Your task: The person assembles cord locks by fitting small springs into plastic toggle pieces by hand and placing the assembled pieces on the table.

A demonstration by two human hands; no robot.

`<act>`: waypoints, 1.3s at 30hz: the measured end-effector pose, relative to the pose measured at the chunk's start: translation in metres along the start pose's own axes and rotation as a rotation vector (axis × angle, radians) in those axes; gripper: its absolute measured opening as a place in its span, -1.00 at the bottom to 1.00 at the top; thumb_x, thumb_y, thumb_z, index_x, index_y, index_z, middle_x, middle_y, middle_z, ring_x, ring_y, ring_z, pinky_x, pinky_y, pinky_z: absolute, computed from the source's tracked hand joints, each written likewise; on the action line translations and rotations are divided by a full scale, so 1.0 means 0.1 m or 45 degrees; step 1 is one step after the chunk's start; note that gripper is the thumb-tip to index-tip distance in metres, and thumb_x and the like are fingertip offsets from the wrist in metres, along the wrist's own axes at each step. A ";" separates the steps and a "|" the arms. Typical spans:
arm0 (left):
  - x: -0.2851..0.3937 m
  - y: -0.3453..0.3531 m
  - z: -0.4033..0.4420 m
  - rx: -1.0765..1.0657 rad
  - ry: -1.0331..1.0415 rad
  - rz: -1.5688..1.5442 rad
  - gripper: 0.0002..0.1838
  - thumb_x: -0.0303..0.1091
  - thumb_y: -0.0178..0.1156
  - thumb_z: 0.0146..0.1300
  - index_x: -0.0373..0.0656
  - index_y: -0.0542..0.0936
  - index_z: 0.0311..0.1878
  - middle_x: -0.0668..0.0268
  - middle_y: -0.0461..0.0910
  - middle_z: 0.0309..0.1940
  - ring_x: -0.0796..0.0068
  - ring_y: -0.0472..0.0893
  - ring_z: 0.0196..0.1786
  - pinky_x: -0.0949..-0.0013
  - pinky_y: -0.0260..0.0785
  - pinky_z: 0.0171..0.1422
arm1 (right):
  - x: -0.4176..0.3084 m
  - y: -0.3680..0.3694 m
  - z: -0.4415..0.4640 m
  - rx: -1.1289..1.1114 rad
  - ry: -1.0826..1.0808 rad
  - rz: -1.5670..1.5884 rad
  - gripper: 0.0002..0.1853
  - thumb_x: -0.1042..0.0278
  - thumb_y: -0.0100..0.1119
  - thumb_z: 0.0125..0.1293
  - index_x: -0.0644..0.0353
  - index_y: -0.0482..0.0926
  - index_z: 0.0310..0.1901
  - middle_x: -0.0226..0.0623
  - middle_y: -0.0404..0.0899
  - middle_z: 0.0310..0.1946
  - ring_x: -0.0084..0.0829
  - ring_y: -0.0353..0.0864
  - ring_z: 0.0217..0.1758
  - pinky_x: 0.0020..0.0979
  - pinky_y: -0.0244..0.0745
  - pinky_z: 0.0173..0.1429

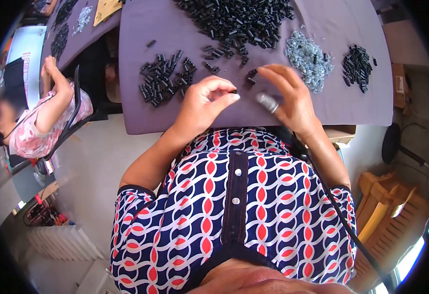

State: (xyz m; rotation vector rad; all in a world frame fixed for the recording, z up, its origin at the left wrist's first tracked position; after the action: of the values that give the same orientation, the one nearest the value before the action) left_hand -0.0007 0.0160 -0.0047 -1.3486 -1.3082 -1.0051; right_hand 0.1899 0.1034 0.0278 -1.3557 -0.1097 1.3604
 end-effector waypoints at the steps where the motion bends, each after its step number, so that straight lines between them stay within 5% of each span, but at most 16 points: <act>1: -0.03 0.10 0.01 -0.066 -0.064 -0.167 -0.86 -0.54 0.27 0.37 -0.36 0.67 -0.06 0.32 0.67 -0.08 0.63 0.62 -0.03 0.50 0.47 0.13 | -0.05 0.02 -0.01 -0.033 0.014 0.159 -0.42 0.28 0.46 0.14 0.12 0.59 0.24 -0.16 0.56 0.14 -0.09 0.64 0.11 -0.18 0.61 0.13; 8: -0.03 0.44 0.08 -0.138 -0.220 -0.408 -0.82 -0.42 0.29 0.41 -0.33 0.70 -0.05 0.42 0.69 -0.25 0.73 0.57 -0.21 0.54 0.44 -0.08 | -0.13 0.17 -0.09 -0.007 -0.058 0.255 -0.54 0.56 0.39 0.01 0.20 0.64 0.03 -0.23 0.63 -0.13 -0.14 0.71 -0.14 -0.23 0.64 -0.11; 22: -0.03 0.37 0.08 -0.057 -0.260 -0.402 -0.84 -0.39 0.35 0.36 -0.31 0.73 -0.12 0.41 0.69 -0.33 0.72 0.56 -0.27 0.55 0.42 -0.16 | -0.03 0.05 -0.06 -0.030 -0.015 0.238 -0.50 0.49 0.44 0.04 0.19 0.63 0.09 -0.16 0.64 -0.03 -0.09 0.71 -0.07 -0.20 0.65 -0.05; 30: -0.06 0.38 0.13 -0.107 -0.146 -0.267 -0.83 -0.36 0.38 0.34 -0.29 0.73 -0.17 0.39 0.69 -0.33 0.69 0.59 -0.29 0.53 0.44 -0.19 | -0.02 0.06 -0.07 -0.061 0.011 0.227 -0.63 0.54 0.43 -0.01 0.19 0.65 -0.09 -0.25 0.63 -0.27 -0.11 0.67 -0.28 -0.21 0.58 -0.20; 34: 0.35 -0.11 0.15 0.333 0.483 0.471 -0.81 -0.45 0.44 0.22 -0.22 0.68 -0.12 0.29 0.66 -0.11 0.48 0.65 -0.09 0.45 0.48 -0.06 | 0.36 -0.43 -0.15 0.290 0.233 -0.037 -0.72 0.64 0.43 0.10 0.19 0.71 -0.13 -0.25 0.68 -0.29 -0.36 0.71 -0.25 -0.38 0.61 -0.16; 36: 0.38 -0.31 0.19 0.512 0.647 0.910 -0.72 -0.34 0.49 0.10 -0.18 0.63 -0.17 0.22 0.62 -0.12 0.12 0.59 -0.02 0.18 0.47 0.12 | 0.61 -0.84 -0.20 0.495 0.308 -0.245 -0.71 0.71 0.37 0.12 0.22 0.71 -0.11 -0.34 0.67 -0.29 -0.51 0.66 -0.27 -0.47 0.57 -0.14; 39: 0.30 -0.37 0.20 0.450 0.599 1.130 -0.67 -0.35 0.47 0.09 -0.15 0.61 -0.09 0.23 0.60 -0.09 0.12 0.55 0.01 0.16 0.46 0.12 | 1.15 -1.26 -0.38 0.616 0.526 -0.427 -0.68 0.66 0.36 0.15 0.15 0.70 -0.05 -0.37 0.67 -0.24 -0.53 0.59 -0.32 -0.46 0.55 -0.18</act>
State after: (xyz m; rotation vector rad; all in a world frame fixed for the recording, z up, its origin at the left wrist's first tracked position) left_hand -0.0365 0.0403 0.0245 -1.1354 -0.4058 -0.3945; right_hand 0.3317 0.2058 0.0341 -1.1145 0.2474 0.7426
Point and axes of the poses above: each hand's wrist, its own z-axis towards the middle knuckle, its own y-axis out of the palm, x = y × z, the point moved 5 cm from there along z, towards the middle knuckle
